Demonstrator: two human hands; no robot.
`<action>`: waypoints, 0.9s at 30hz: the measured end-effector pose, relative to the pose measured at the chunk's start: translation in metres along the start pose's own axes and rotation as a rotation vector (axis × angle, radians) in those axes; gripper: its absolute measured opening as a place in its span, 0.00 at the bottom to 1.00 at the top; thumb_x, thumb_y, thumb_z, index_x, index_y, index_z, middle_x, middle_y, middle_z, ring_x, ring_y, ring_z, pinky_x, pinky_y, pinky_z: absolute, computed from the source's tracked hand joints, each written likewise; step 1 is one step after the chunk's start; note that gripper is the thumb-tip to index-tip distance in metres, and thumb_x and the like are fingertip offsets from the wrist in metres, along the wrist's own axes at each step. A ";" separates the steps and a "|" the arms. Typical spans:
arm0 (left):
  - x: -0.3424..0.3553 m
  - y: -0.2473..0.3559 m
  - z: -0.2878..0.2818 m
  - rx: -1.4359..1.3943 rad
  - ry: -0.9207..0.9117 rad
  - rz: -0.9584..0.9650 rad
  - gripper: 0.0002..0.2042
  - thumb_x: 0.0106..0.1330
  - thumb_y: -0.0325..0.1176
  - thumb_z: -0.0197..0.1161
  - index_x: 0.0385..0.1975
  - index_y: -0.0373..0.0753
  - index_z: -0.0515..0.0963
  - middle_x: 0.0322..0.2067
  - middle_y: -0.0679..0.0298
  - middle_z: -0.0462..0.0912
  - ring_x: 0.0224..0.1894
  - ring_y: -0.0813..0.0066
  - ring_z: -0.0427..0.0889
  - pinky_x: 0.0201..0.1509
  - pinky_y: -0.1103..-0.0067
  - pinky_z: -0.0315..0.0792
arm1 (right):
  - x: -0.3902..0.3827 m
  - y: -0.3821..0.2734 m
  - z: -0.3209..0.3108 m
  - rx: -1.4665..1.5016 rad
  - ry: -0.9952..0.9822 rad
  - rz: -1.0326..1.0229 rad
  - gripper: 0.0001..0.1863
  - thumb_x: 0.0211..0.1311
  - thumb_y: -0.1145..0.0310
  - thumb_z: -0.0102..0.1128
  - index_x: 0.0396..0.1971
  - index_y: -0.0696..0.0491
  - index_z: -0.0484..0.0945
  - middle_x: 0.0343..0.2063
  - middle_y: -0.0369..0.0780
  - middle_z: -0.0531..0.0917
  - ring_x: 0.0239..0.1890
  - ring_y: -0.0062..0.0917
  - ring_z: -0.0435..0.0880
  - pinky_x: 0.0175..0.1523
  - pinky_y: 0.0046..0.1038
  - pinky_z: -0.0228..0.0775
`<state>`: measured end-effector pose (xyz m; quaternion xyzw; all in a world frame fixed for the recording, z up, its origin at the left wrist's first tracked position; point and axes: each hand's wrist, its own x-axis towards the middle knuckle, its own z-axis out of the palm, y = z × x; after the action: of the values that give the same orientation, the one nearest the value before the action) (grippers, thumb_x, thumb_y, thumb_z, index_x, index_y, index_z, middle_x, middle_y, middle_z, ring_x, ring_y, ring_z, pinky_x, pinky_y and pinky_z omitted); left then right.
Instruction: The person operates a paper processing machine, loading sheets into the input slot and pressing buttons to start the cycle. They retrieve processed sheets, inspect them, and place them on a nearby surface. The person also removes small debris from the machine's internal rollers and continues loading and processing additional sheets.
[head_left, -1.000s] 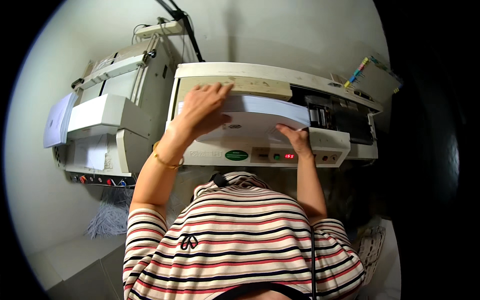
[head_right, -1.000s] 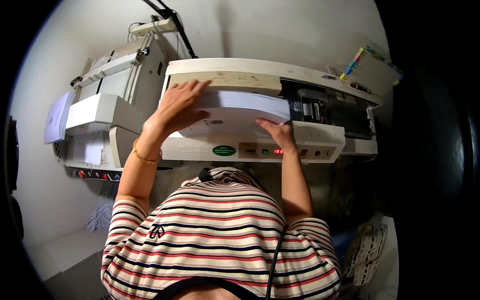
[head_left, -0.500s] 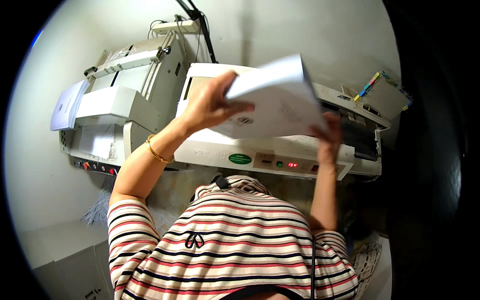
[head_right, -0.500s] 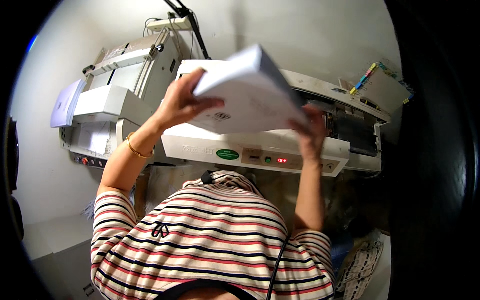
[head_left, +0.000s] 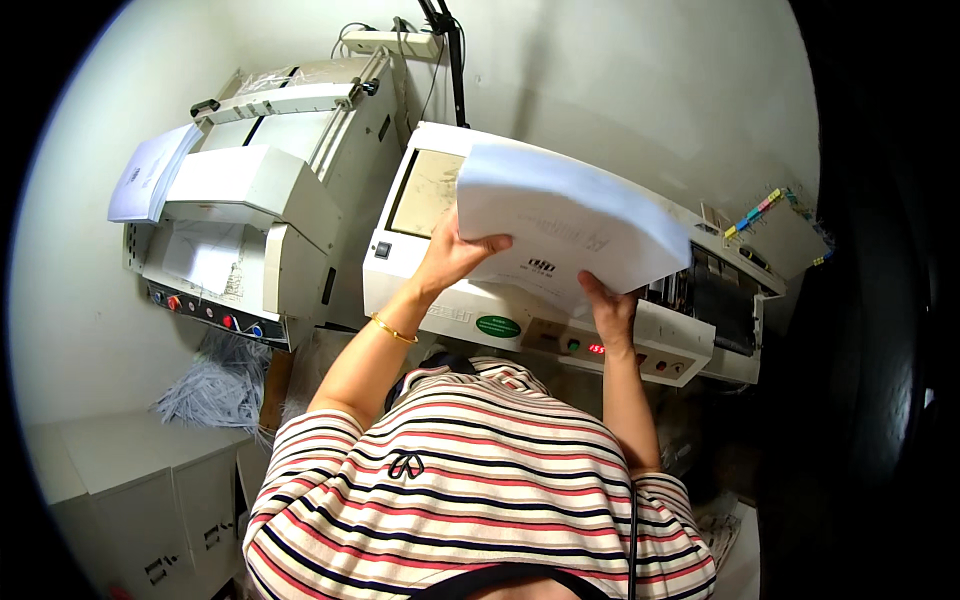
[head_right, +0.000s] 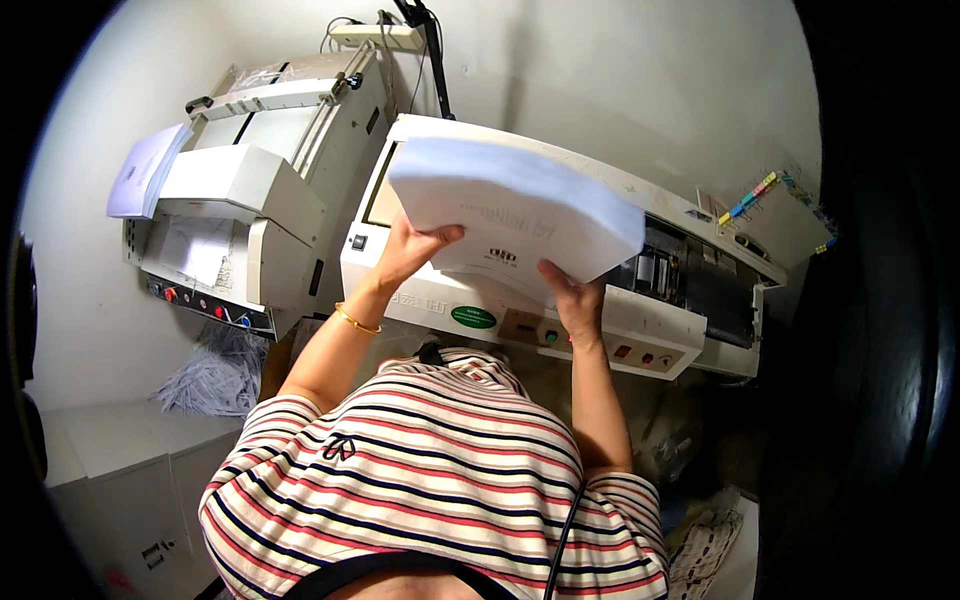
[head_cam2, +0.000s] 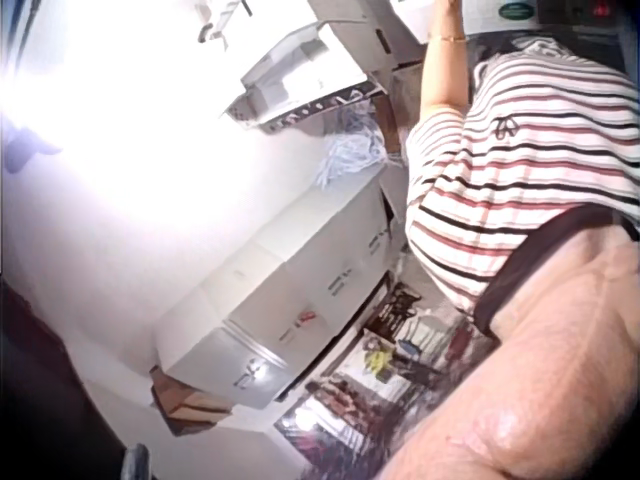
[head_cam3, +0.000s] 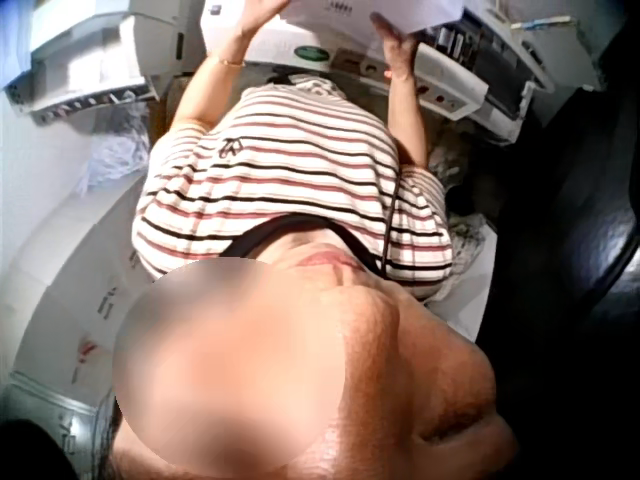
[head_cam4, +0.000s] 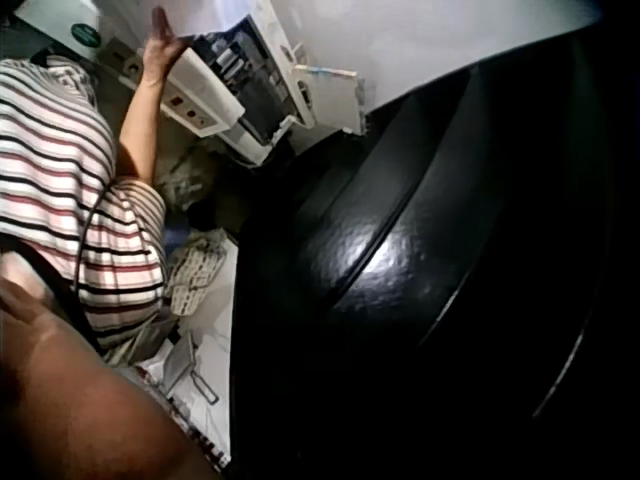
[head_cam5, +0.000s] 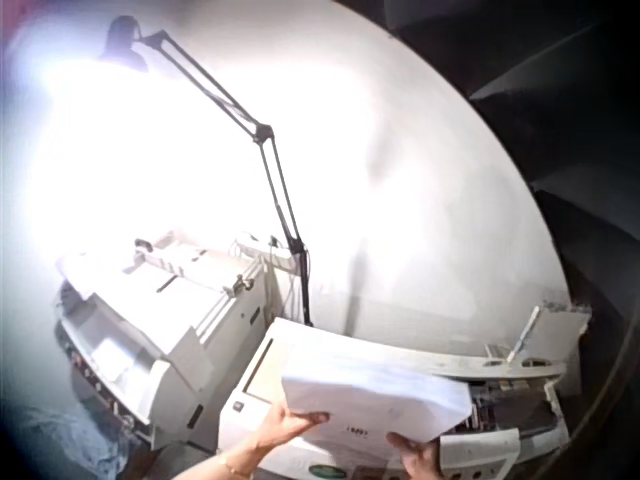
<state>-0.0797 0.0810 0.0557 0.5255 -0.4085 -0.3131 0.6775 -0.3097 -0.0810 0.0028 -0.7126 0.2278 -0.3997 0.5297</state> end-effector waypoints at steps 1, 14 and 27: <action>-0.006 -0.006 -0.004 0.023 0.020 -0.004 0.25 0.54 0.32 0.73 0.50 0.35 0.71 0.43 0.65 0.77 0.46 0.77 0.74 0.51 0.79 0.70 | -0.001 -0.004 0.008 0.080 0.012 -0.006 0.27 0.52 0.75 0.69 0.52 0.58 0.71 0.47 0.37 0.76 0.51 0.25 0.72 0.57 0.27 0.62; -0.005 0.002 -0.001 0.101 0.074 -0.002 0.27 0.50 0.31 0.75 0.50 0.35 0.71 0.43 0.62 0.75 0.48 0.71 0.75 0.53 0.75 0.70 | -0.001 -0.026 0.031 0.130 0.164 -0.028 0.36 0.47 0.68 0.74 0.57 0.56 0.66 0.50 0.37 0.73 0.51 0.25 0.72 0.58 0.28 0.63; 0.001 0.005 0.001 0.041 0.071 0.073 0.26 0.48 0.29 0.75 0.48 0.35 0.73 0.42 0.61 0.78 0.45 0.72 0.77 0.49 0.76 0.71 | 0.091 -0.226 0.074 -1.071 -0.617 -0.397 0.42 0.40 0.49 0.75 0.52 0.57 0.69 0.45 0.48 0.79 0.48 0.41 0.78 0.53 0.36 0.69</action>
<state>-0.0806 0.0810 0.0613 0.5348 -0.4097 -0.2609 0.6914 -0.2190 -0.0311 0.2354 -0.9888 0.0967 -0.0979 0.0581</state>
